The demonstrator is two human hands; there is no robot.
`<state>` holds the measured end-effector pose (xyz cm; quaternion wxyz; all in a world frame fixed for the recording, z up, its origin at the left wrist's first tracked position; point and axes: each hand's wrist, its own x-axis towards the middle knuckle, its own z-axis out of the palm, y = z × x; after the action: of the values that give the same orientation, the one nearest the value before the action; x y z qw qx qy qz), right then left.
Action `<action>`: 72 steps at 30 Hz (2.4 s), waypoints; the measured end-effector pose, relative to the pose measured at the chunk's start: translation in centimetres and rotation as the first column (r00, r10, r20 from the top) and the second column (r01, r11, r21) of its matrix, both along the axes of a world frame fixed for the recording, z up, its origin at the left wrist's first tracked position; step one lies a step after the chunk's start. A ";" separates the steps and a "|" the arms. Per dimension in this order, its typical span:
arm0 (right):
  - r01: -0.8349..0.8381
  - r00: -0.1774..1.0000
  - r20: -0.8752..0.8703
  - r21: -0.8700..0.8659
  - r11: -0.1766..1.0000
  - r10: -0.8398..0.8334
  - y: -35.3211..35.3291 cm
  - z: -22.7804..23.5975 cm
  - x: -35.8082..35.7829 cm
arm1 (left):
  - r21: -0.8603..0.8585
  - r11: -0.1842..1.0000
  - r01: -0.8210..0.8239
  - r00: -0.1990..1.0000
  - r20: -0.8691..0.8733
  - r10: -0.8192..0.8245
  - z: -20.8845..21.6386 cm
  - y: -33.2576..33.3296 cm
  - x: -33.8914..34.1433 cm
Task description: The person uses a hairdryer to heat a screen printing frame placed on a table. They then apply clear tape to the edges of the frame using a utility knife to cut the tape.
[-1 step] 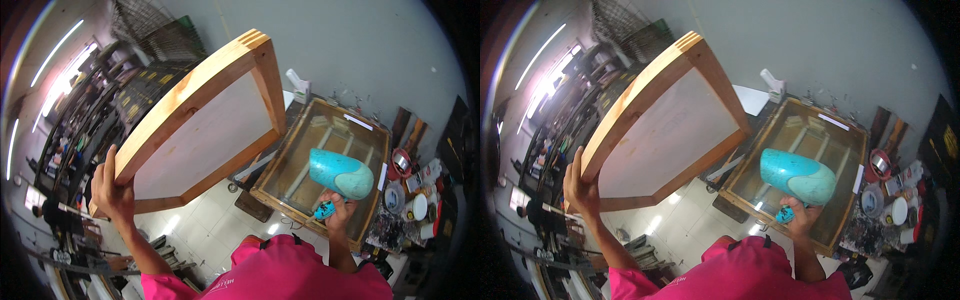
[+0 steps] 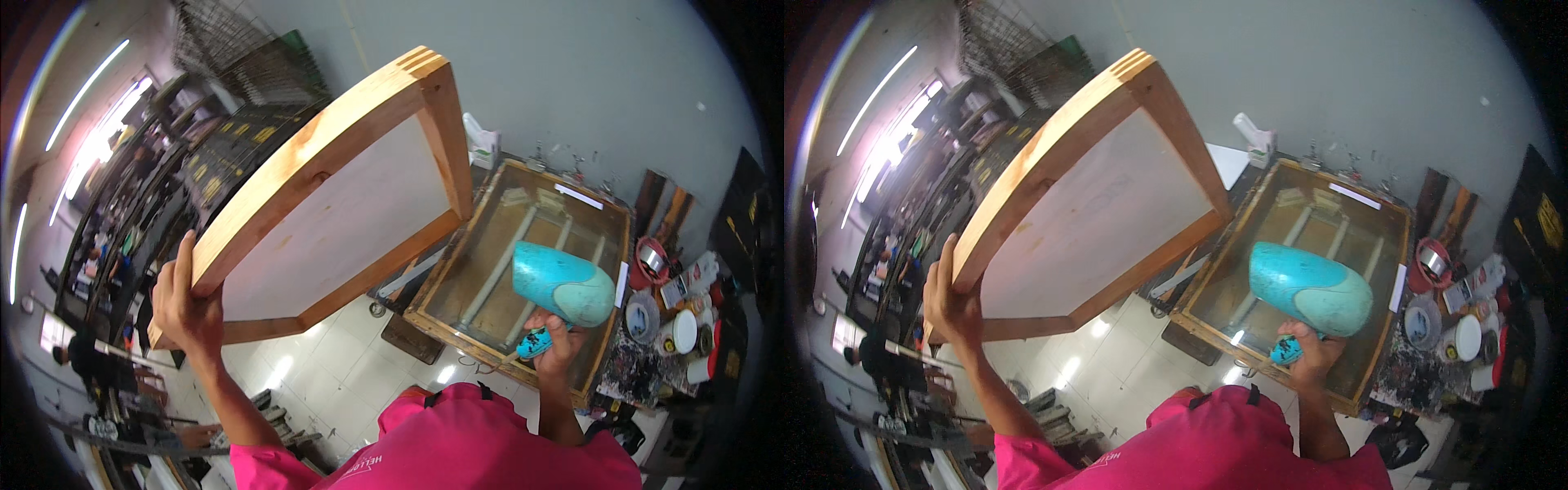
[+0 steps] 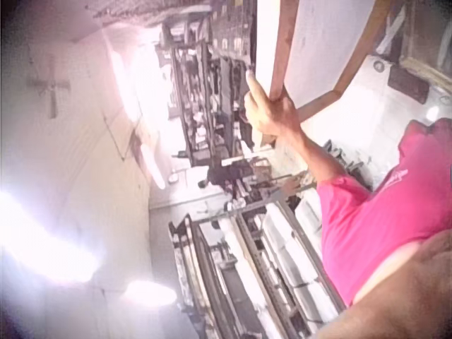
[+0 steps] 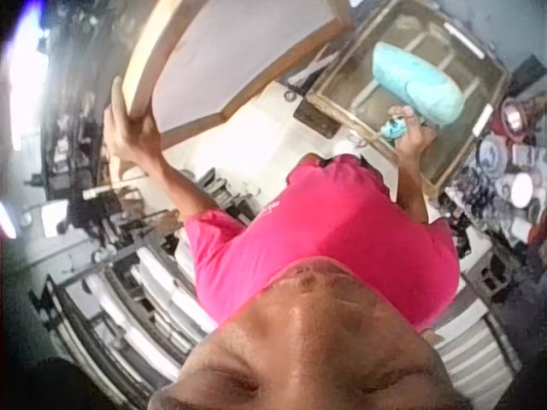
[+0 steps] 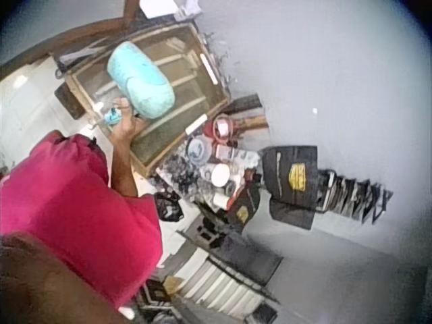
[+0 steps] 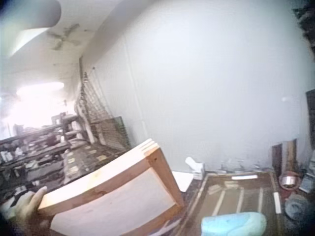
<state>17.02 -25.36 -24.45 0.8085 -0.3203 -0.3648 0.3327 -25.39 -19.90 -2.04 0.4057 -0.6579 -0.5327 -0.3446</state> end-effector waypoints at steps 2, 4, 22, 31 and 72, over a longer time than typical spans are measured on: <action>0.092 0.996 0.004 0.024 0.995 -0.092 -1.1 0.1 1.4 | 0.029 0.995 0.096 0.995 -0.026 -0.096 -0.8 3.6 1.4; 0.168 0.986 -0.013 0.004 0.986 -0.168 -2.1 0.0 2.4 | 0.043 0.979 0.197 0.980 -0.037 -0.196 -1.7 7.4 3.6; 0.407 0.911 0.075 -0.018 0.913 -0.405 -3.4 2.8 3.8 | 0.123 0.884 0.451 0.884 0.076 -0.461 -13.9 24.7 13.8; 0.419 0.899 0.123 0.046 0.907 -0.421 -0.4 4.8 7.0 | -0.011 0.854 0.519 0.818 0.296 -0.493 -25.9 19.6 9.8; 0.065 0.973 0.224 -0.496 0.866 0.055 3.1 7.7 2.1 | -0.479 0.534 0.697 0.669 0.702 -0.244 -35.5 8.0 8.3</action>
<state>19.15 -22.26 -16.71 0.6509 -0.5559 -0.3569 0.3741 -17.12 -11.87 -37.59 -0.1742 -0.7533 -0.5049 -0.3836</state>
